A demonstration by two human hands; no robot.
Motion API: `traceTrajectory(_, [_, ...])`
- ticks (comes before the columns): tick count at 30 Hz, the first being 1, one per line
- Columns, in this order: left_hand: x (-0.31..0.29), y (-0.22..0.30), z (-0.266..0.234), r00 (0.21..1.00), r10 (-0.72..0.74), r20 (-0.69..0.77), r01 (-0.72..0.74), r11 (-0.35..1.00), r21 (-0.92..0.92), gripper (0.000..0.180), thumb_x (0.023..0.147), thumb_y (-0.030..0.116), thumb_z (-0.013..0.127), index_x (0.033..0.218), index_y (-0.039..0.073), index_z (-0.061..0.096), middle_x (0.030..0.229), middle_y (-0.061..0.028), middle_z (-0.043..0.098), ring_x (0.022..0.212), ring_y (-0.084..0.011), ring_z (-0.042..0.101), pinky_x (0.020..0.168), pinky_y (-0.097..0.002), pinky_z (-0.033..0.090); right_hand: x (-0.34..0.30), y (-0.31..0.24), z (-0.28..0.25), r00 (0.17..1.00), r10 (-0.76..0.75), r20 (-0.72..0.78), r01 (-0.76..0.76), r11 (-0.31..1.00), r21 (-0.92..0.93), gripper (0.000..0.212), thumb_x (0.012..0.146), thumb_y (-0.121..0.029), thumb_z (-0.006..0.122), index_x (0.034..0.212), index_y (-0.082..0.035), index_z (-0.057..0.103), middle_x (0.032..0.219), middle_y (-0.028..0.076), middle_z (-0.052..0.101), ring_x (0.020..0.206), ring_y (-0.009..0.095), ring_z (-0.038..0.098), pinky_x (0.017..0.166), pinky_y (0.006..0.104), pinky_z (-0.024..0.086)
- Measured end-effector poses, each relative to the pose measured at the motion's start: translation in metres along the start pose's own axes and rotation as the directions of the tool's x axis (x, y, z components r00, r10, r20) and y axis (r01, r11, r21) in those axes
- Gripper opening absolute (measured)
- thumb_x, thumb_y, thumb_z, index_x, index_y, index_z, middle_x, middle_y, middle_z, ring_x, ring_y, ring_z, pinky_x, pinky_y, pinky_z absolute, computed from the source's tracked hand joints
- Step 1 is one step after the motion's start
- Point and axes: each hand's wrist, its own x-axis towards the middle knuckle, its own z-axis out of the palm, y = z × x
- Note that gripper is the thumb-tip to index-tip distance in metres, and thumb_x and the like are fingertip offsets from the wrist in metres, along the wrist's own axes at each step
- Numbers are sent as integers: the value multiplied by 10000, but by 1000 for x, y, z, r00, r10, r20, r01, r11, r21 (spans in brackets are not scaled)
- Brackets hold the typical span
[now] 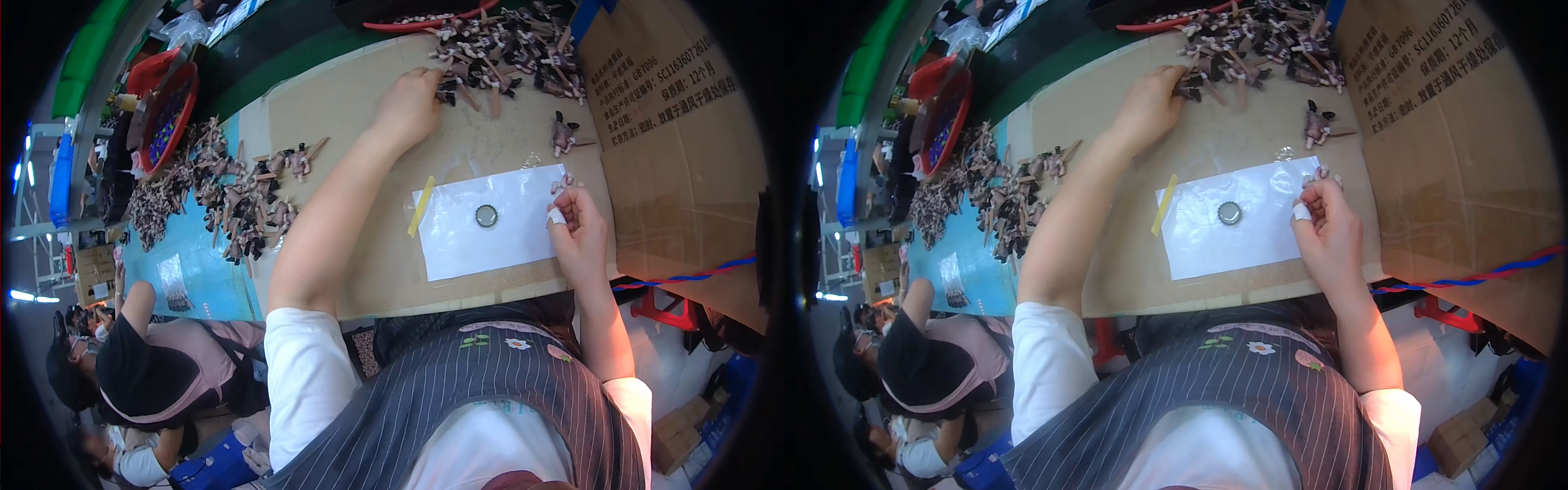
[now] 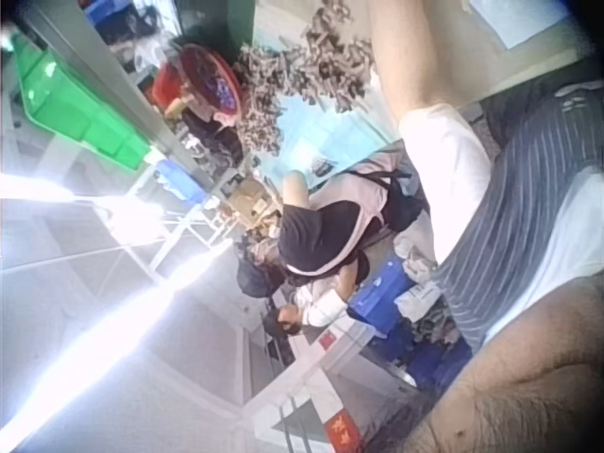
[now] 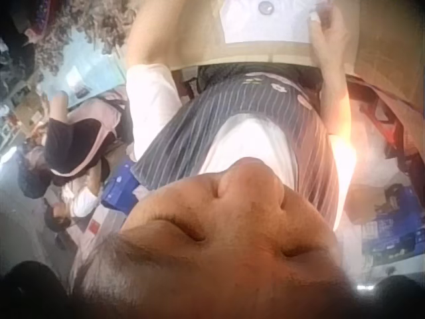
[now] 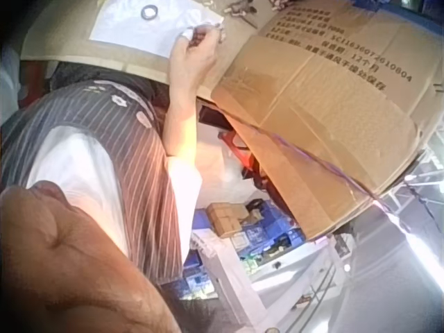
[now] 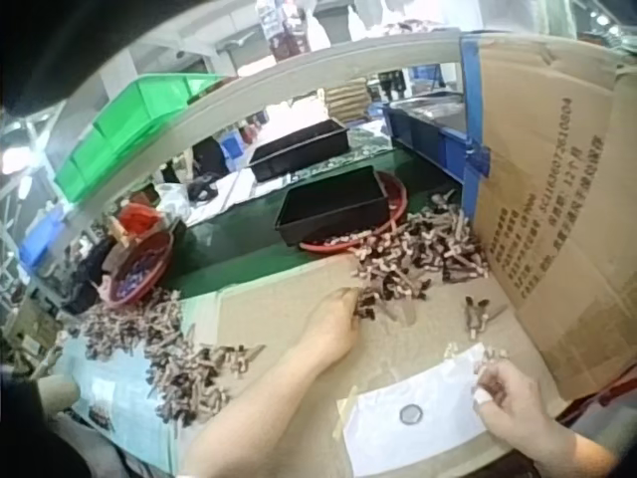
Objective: The person assembles figurines by picking up figurine bodies and small parts, dipping the parts into glue, attaching the pieces together by hand, and placing the figurines aside.
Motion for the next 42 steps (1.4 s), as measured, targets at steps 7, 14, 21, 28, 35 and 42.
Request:
traceTrajectory(7, [-32,23,-25,977,-173,-122,150,973,-177,224,885,109,566,1066,-23,575,902,-194,662,815,-343,651,690,-409,520,-5,-7,-14,945,244,219,-313,872,376,127,871,21,575,995,9,599,836,5,620,746,60,590,629,198,476])
traceTrajectory(14, [-124,66,-78,952,-296,80,190,365,-912,210,951,158,547,981,-36,621,830,-67,660,694,-121,595,552,-297,465,-8,7,-14,991,55,124,-62,997,48,98,838,6,603,930,0,636,804,62,629,715,128,623,619,280,490])
traceTrajectory(21, [-189,98,-30,894,-335,296,254,-164,-953,362,1016,298,446,1083,-28,590,871,-71,614,770,-148,599,702,-277,468,-5,4,-9,964,-252,86,264,863,-430,119,786,4,624,901,-26,633,860,128,590,807,331,590,694,397,470])
traceTrajectory(28, [-193,105,-33,870,-246,426,374,-234,-898,237,1013,193,464,1137,0,525,866,-77,606,737,-123,614,633,-252,496,-10,9,-12,947,-291,139,322,830,-455,230,725,61,598,928,-42,630,872,119,588,820,323,590,709,409,469])
traceTrajectory(35, [-199,99,-23,870,-269,413,368,-203,-907,245,991,199,501,1167,30,480,895,-118,631,704,-140,624,599,-237,492,-9,2,-18,928,-333,168,370,765,-528,316,692,91,566,968,-45,640,892,122,583,846,319,591,721,400,476])
traceTrajectory(42, [-197,107,-30,876,-240,419,388,-167,-906,326,966,88,532,1274,-1,475,954,-51,589,846,-102,588,740,-240,498,-8,0,-13,940,-307,151,335,738,-585,372,665,119,534,991,-36,623,932,140,574,899,335,578,781,413,469])
